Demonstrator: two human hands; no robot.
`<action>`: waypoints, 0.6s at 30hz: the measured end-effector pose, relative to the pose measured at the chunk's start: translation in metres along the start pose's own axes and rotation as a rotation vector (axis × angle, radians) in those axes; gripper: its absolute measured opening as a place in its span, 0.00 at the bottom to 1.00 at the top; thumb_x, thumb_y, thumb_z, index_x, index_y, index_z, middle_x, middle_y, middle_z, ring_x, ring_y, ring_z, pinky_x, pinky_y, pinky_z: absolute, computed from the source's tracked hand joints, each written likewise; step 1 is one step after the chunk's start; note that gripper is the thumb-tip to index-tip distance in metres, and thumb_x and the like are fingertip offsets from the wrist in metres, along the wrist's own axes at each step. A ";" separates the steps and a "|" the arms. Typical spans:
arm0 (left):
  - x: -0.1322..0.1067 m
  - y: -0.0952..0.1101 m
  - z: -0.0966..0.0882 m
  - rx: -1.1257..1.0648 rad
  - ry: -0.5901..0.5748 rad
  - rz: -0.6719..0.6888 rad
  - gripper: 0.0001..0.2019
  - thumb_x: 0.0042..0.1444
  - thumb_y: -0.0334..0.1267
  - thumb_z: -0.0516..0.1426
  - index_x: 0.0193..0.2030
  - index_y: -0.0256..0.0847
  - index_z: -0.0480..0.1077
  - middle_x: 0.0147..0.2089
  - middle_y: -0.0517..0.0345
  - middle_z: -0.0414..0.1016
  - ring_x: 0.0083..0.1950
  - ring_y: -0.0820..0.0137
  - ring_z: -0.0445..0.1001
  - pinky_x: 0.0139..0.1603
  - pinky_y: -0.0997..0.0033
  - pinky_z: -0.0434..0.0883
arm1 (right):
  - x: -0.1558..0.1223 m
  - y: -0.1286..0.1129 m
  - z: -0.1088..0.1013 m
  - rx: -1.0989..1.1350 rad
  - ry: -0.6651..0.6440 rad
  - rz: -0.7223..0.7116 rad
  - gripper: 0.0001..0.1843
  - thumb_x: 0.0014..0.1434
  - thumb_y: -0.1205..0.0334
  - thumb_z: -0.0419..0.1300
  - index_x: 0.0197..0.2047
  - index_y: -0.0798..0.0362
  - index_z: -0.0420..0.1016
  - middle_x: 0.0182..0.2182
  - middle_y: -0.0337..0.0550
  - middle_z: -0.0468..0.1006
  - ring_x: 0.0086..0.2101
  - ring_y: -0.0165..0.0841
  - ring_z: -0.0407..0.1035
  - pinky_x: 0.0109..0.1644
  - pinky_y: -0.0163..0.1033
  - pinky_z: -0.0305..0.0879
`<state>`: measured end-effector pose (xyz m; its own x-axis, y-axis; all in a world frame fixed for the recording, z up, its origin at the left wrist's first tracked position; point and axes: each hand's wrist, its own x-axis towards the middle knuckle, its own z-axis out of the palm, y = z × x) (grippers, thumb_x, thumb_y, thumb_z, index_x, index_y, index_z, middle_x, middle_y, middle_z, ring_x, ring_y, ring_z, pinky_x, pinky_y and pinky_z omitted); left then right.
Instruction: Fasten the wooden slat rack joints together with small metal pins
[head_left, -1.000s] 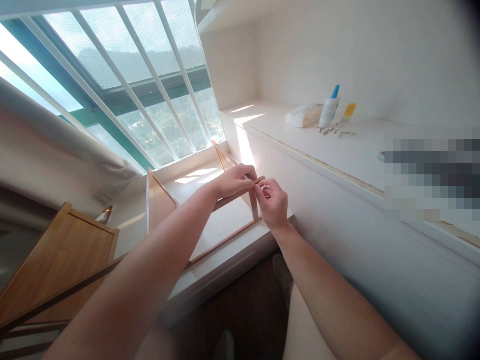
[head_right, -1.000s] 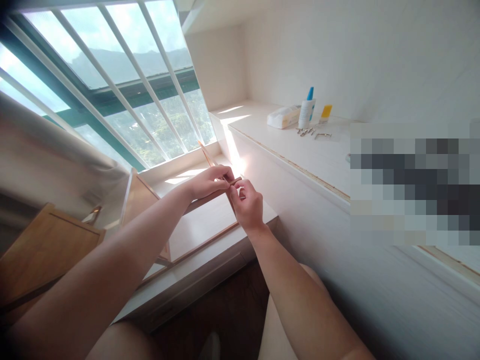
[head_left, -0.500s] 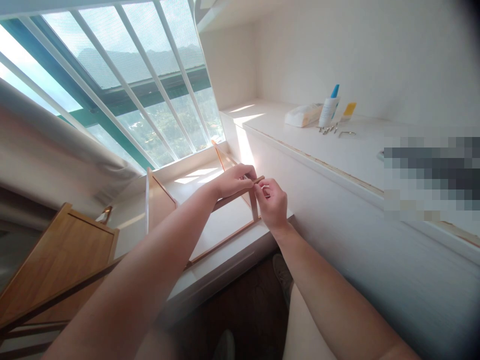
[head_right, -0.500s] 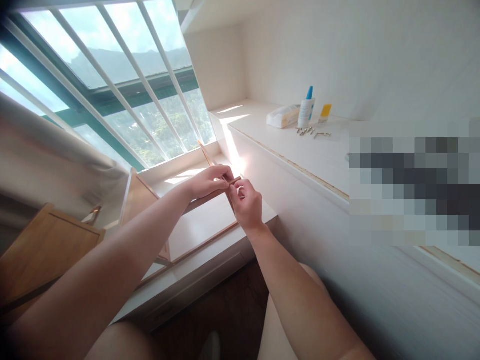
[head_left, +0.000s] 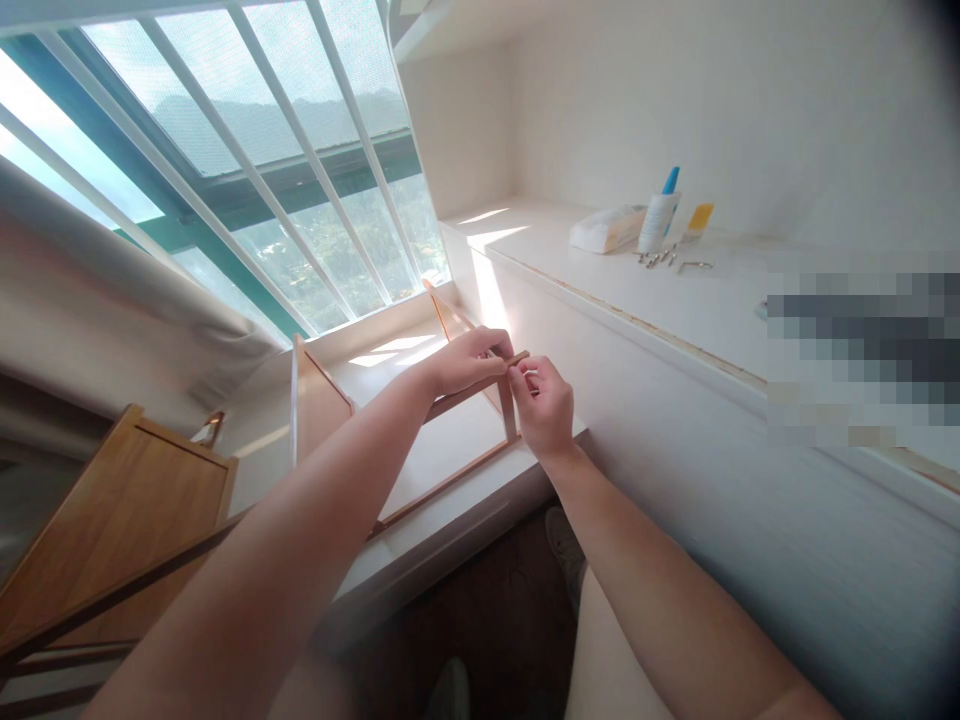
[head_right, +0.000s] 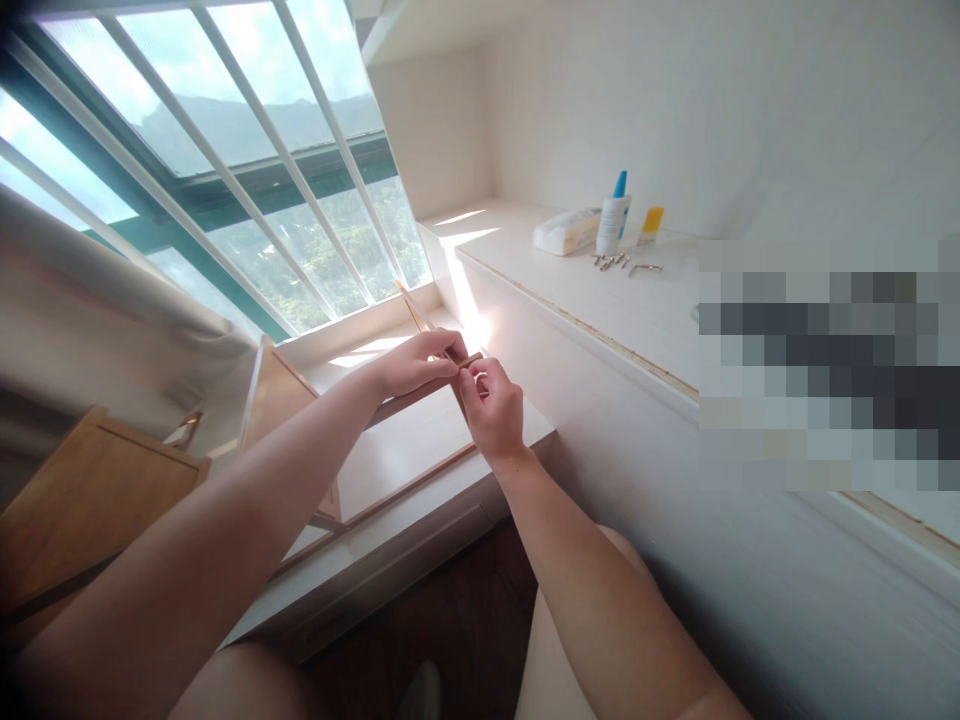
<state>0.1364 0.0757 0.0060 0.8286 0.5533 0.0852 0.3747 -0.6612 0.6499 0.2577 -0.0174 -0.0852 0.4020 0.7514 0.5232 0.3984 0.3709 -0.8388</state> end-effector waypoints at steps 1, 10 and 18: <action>0.000 0.000 0.000 -0.001 0.002 0.000 0.07 0.52 0.37 0.53 0.35 0.37 0.70 0.37 0.58 0.70 0.41 0.67 0.69 0.44 0.67 0.66 | 0.000 0.000 0.000 -0.001 0.002 -0.002 0.12 0.63 0.51 0.54 0.35 0.52 0.67 0.18 0.32 0.66 0.19 0.25 0.58 0.26 0.32 0.53; 0.000 0.000 0.000 0.004 0.008 -0.012 0.07 0.51 0.37 0.53 0.35 0.38 0.69 0.37 0.57 0.70 0.43 0.66 0.69 0.44 0.67 0.67 | 0.000 -0.001 0.001 -0.020 0.016 -0.012 0.13 0.63 0.51 0.54 0.34 0.52 0.67 0.18 0.32 0.66 0.19 0.26 0.58 0.26 0.32 0.53; 0.000 0.001 0.000 -0.009 0.005 -0.015 0.07 0.51 0.37 0.54 0.35 0.38 0.69 0.37 0.58 0.70 0.42 0.67 0.69 0.44 0.67 0.66 | 0.000 -0.002 0.000 -0.026 0.014 -0.007 0.13 0.63 0.52 0.54 0.34 0.52 0.68 0.18 0.32 0.67 0.20 0.26 0.59 0.26 0.32 0.54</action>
<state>0.1363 0.0754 0.0069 0.8208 0.5658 0.0787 0.3837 -0.6481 0.6579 0.2571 -0.0179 -0.0834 0.4107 0.7412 0.5310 0.4225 0.3614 -0.8312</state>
